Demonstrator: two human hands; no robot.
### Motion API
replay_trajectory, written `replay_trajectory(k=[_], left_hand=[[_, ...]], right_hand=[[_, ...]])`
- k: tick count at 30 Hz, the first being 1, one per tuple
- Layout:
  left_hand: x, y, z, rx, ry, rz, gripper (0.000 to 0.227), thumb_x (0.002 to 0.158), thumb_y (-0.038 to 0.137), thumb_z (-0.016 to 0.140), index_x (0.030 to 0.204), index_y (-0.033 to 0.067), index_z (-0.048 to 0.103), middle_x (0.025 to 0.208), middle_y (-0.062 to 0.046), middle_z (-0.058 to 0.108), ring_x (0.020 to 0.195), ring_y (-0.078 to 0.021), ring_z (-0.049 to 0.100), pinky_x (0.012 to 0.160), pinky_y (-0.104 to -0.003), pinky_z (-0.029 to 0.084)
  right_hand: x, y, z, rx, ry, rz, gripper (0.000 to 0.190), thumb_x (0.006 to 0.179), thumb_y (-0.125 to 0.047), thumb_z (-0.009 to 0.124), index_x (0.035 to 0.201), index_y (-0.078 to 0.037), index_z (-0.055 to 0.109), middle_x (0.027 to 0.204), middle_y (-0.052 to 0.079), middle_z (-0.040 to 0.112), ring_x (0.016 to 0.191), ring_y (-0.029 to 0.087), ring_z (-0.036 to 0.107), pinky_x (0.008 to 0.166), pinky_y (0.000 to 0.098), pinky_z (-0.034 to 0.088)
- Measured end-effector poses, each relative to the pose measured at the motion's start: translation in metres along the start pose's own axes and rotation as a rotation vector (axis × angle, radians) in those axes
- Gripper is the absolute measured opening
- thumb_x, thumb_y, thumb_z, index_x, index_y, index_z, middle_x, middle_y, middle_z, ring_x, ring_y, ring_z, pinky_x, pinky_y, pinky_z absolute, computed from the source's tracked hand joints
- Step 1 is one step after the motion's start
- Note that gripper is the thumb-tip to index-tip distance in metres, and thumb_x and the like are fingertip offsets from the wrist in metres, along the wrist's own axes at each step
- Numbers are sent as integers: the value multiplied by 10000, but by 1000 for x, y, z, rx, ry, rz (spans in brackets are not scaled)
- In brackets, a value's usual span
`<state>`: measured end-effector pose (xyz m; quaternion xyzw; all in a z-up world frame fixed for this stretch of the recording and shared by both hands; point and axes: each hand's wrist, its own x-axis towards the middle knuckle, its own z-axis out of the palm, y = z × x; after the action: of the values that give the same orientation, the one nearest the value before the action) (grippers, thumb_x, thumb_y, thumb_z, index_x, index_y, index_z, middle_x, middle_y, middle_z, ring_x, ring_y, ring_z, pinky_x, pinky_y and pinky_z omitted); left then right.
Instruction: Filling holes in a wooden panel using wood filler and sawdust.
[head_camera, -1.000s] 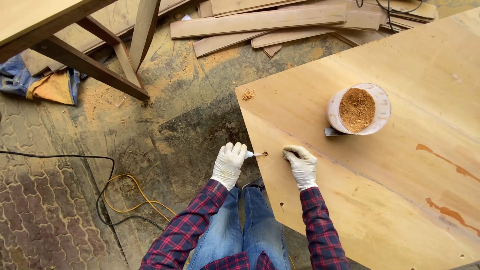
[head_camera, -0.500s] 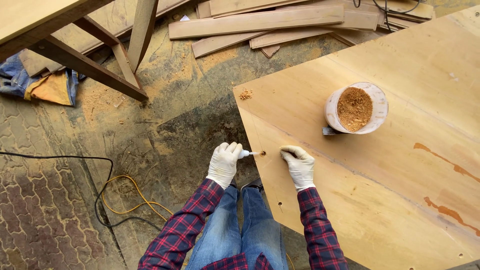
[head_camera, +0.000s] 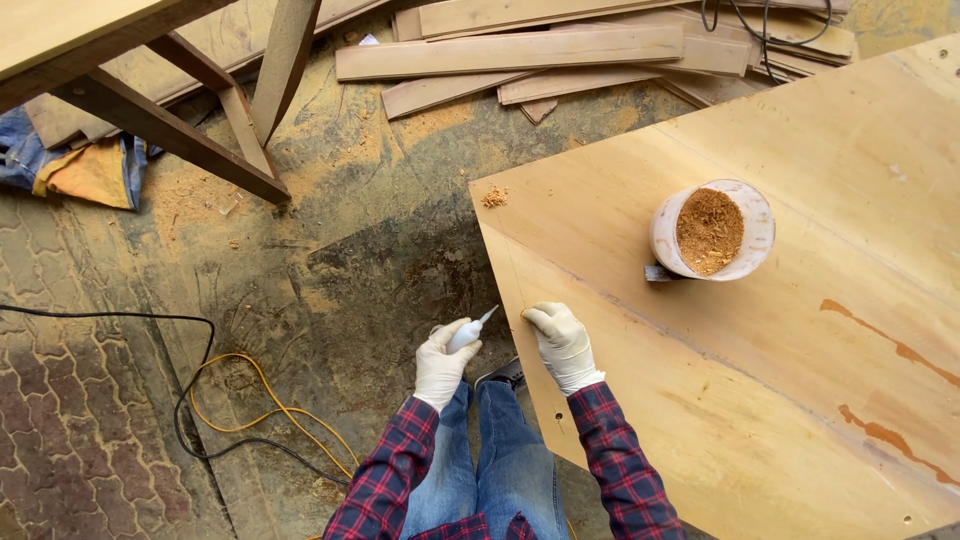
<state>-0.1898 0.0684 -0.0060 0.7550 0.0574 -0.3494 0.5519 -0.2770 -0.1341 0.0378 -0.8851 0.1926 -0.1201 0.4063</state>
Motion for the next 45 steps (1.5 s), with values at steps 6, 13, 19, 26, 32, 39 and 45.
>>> replay_trajectory(k=[6, 13, 19, 26, 32, 39, 45], left_hand=[[-2, -4, 1, -79, -23, 16, 416, 795, 70, 845, 1200, 99, 754, 1094, -22, 761, 995, -119, 711, 913, -264, 578], [4, 9, -6, -32, 15, 35, 412, 794, 69, 845, 1196, 100, 755, 1138, -35, 747, 1001, -136, 711, 885, -274, 593], [3, 13, -4, -123, 2, -2, 402, 811, 58, 823, 1204, 95, 747, 1115, -45, 756, 987, -139, 717, 884, -276, 607], [2, 2, -3, -203, 12, 42, 368, 837, 20, 801, 1195, 54, 725, 1065, -37, 738, 952, -121, 693, 851, -261, 565], [1, -16, 2, -247, 39, -18, 367, 837, 7, 798, 1195, 53, 730, 1061, -12, 728, 930, -102, 671, 839, -255, 555], [-6, -9, 12, -253, 14, 45, 352, 838, 8, 802, 1178, 51, 726, 1049, -1, 714, 937, -96, 668, 838, -249, 550], [-4, -3, 10, -205, 21, 78, 341, 838, 20, 809, 1167, 73, 735, 1047, 0, 696, 953, -99, 672, 848, -250, 566]], right_hand=[[1, 0, -4, -45, -67, -35, 288, 852, 31, 648, 1101, -85, 735, 1123, 117, 727, 1043, 317, 690, 880, 366, 566], [-1, -8, -13, 73, -49, 17, 497, 784, 121, 550, 1193, -96, 732, 1134, 118, 750, 1033, 300, 727, 893, 347, 577], [22, -36, -42, -46, 59, -104, 279, 865, 24, 714, 1097, -120, 774, 1034, 63, 781, 953, 243, 728, 842, 350, 550], [57, 44, -164, -402, 639, 16, 238, 1003, 98, 664, 1185, -38, 734, 1148, 154, 732, 1070, 315, 715, 962, 376, 571], [101, 135, -199, -618, 153, 355, 376, 787, -207, 834, 1140, -90, 779, 1114, 188, 718, 994, 377, 676, 857, 453, 534], [94, 179, -167, -740, -24, 289, 263, 791, -193, 818, 1047, -132, 817, 1037, 159, 735, 995, 341, 697, 904, 433, 544], [80, 90, -188, -385, 300, 201, 97, 923, -116, 797, 1014, -80, 802, 972, 138, 750, 871, 267, 717, 813, 362, 568]])
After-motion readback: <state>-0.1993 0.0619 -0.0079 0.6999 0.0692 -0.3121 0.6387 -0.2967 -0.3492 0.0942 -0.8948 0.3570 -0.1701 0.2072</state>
